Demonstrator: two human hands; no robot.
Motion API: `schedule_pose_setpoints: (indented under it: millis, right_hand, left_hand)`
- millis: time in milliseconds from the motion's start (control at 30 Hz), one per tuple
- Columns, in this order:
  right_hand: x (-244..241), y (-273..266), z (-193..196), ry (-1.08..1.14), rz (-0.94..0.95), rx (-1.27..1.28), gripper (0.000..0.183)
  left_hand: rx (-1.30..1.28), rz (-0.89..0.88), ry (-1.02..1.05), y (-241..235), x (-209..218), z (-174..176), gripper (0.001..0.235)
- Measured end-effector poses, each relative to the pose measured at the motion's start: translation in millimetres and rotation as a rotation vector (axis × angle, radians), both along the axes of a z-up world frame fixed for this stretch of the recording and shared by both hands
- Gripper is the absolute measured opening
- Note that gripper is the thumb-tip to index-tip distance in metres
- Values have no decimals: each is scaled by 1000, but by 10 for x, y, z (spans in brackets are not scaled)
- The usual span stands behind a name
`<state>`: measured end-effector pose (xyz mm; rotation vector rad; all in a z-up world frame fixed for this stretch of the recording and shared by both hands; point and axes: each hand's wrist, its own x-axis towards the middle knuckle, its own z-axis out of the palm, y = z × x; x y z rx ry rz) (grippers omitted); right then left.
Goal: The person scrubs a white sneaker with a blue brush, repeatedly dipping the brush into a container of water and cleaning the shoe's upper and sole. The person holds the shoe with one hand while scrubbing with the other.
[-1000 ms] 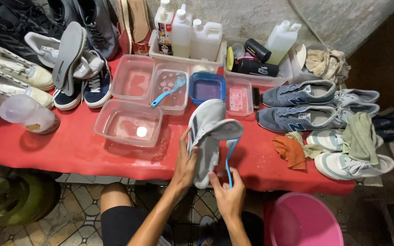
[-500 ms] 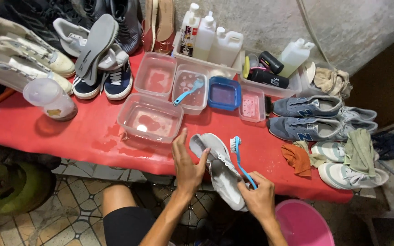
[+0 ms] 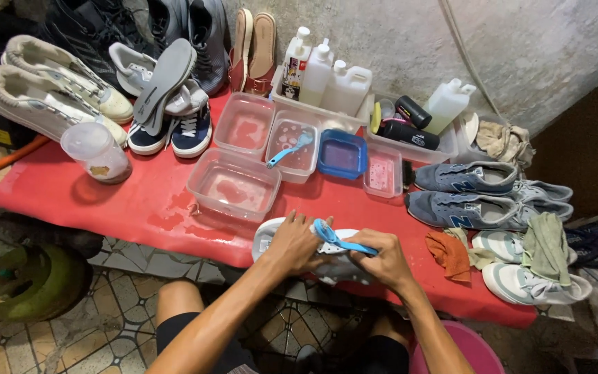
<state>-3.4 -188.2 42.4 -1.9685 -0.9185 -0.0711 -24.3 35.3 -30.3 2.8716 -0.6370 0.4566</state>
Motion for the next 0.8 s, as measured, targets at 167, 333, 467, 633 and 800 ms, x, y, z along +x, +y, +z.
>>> schedule_pose_setpoints:
  millis: [167, 333, 467, 633, 800]
  right_hand:
    - [98, 80, 16, -4, -14, -17, 19]
    - [234, -82, -53, 28, -377, -124, 43]
    - [401, -44, -33, 64, -438, -195, 32]
    - [704, 533, 155, -78, -249, -238, 45]
    - [1152, 1487, 283, -221, -153, -368, 31]
  left_hand:
    - [58, 85, 103, 62, 239, -191, 68]
    - [-47, 286, 127, -71, 43, 82, 88]
    - [-36, 170, 18, -119, 27, 202, 94]
    - [40, 12, 49, -209, 12, 120, 87]
    - [78, 73, 101, -238, -44, 227, 71]
